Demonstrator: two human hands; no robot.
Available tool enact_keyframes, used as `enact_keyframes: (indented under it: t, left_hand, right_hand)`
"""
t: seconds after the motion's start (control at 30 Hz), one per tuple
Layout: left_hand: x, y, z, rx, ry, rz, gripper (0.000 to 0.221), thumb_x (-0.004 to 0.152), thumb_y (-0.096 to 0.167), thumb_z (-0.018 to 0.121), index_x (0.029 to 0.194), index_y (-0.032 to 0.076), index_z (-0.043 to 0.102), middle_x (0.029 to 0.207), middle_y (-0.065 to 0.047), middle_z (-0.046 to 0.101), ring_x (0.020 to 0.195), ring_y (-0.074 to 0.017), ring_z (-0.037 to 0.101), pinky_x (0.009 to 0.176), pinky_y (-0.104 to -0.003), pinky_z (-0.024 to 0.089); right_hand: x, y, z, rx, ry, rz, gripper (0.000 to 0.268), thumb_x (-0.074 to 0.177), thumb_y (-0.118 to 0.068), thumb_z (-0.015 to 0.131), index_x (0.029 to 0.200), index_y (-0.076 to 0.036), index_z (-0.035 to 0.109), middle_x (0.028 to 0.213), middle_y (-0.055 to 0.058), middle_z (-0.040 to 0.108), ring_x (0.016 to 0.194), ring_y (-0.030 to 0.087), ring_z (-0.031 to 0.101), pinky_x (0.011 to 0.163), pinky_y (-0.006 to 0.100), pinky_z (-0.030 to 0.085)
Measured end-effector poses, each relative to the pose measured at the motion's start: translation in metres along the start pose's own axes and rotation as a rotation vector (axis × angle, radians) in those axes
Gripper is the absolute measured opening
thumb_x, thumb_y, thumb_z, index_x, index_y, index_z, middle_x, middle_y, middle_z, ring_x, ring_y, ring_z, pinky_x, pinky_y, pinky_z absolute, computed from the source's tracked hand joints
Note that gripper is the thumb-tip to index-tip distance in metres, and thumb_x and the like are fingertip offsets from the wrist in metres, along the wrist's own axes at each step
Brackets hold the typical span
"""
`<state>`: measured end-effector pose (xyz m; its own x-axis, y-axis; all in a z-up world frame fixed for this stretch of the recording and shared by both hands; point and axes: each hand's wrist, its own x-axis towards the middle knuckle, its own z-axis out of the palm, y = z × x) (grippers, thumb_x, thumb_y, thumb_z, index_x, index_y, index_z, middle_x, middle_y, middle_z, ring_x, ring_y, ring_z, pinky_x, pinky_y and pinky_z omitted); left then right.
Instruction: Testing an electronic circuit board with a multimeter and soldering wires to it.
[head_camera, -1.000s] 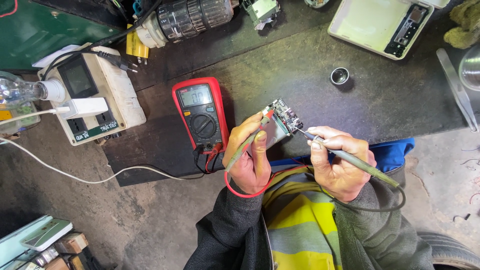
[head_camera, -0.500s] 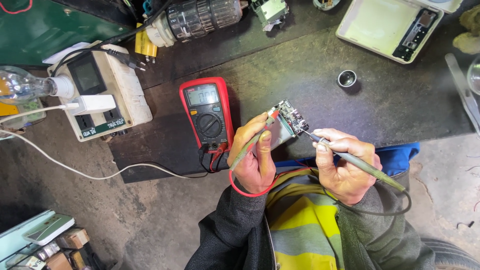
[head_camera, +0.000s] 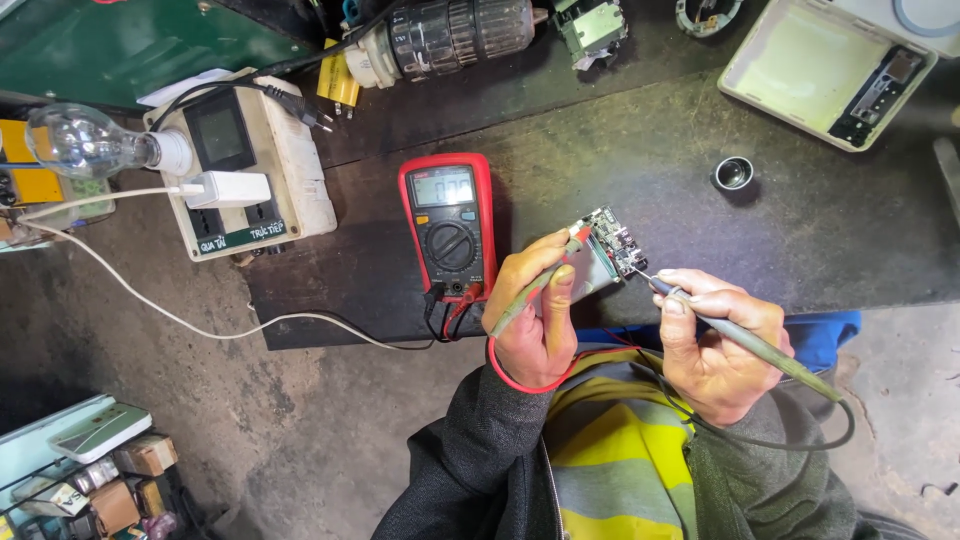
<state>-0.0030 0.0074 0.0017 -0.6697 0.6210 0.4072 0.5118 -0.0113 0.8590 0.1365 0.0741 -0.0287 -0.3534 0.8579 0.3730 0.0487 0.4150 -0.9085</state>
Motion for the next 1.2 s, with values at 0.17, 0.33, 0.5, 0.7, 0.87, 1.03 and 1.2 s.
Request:
enact_keyframes:
  t: [0.17,0.33,0.5,0.7,0.87,1.03,1.2]
  left_hand:
    - [0.001,0.001,0.0,-0.012,0.001,-0.005,0.019,0.108,0.011,0.051,0.114,-0.005,0.061,0.117,-0.024,0.068,0.106,-0.0345,0.071,0.097,-0.039,0.06]
    - [0.0,0.0,0.0,-0.01,-0.001,-0.003,0.019,0.108,0.01,0.051,0.115,-0.004,0.06,0.117,-0.023,0.068,0.106,-0.0341,0.071,0.098,-0.039,0.06]
    - [0.001,0.001,0.0,-0.007,-0.005,-0.006,0.019,0.108,0.01,0.051,0.116,-0.004,0.06,0.118,-0.023,0.068,0.107,-0.0342,0.072,0.098,-0.039,0.06]
    - [-0.003,-0.005,0.006,0.017,0.085,-0.015,0.017,0.101,0.012,0.063,0.114,0.002,0.067,0.115,-0.017,0.075,0.104,-0.0351,0.074,0.089,-0.043,0.062]
    - [-0.004,-0.006,0.006,0.04,0.081,-0.017,0.017,0.102,0.012,0.063,0.115,0.002,0.066,0.115,-0.018,0.074,0.104,-0.0351,0.074,0.09,-0.044,0.062]
    - [-0.004,-0.006,0.006,0.048,0.082,-0.051,0.017,0.102,0.012,0.062,0.117,0.003,0.065,0.119,-0.017,0.074,0.106,-0.0336,0.074,0.093,-0.045,0.061]
    - [-0.002,-0.003,0.007,0.05,0.08,-0.069,0.017,0.102,0.012,0.062,0.114,0.002,0.066,0.117,-0.018,0.074,0.106,-0.0338,0.074,0.091,-0.044,0.062]
  right_hand:
    - [-0.001,0.002,0.002,0.006,0.022,0.001,0.02,0.105,-0.005,0.062,0.106,0.004,0.044,0.1,0.036,0.07,0.085,0.038,0.076,0.074,0.038,0.066]
    - [-0.002,0.003,0.001,0.023,0.014,0.002,0.019,0.105,-0.005,0.063,0.107,0.002,0.045,0.101,0.036,0.07,0.082,0.036,0.076,0.074,0.037,0.064]
    - [-0.002,0.004,0.0,0.003,0.014,0.005,0.02,0.105,-0.005,0.064,0.107,0.002,0.045,0.101,0.034,0.071,0.086,0.036,0.077,0.076,0.037,0.065]
    - [0.005,0.016,0.002,0.066,0.072,-0.162,0.02,0.097,0.009,0.074,0.089,0.008,0.055,0.091,0.031,0.075,0.076,0.033,0.078,0.062,0.035,0.062]
    - [0.004,0.017,0.0,0.075,0.07,-0.142,0.02,0.096,0.008,0.074,0.089,0.007,0.055,0.091,0.03,0.075,0.076,0.033,0.077,0.062,0.035,0.062]
    - [0.005,0.016,0.0,0.07,0.06,-0.148,0.02,0.097,0.007,0.073,0.09,0.007,0.055,0.091,0.03,0.075,0.077,0.033,0.078,0.062,0.035,0.062]
    - [0.006,0.015,-0.001,0.063,0.058,-0.147,0.02,0.096,0.007,0.074,0.089,0.006,0.055,0.092,0.03,0.076,0.079,0.034,0.078,0.063,0.036,0.063]
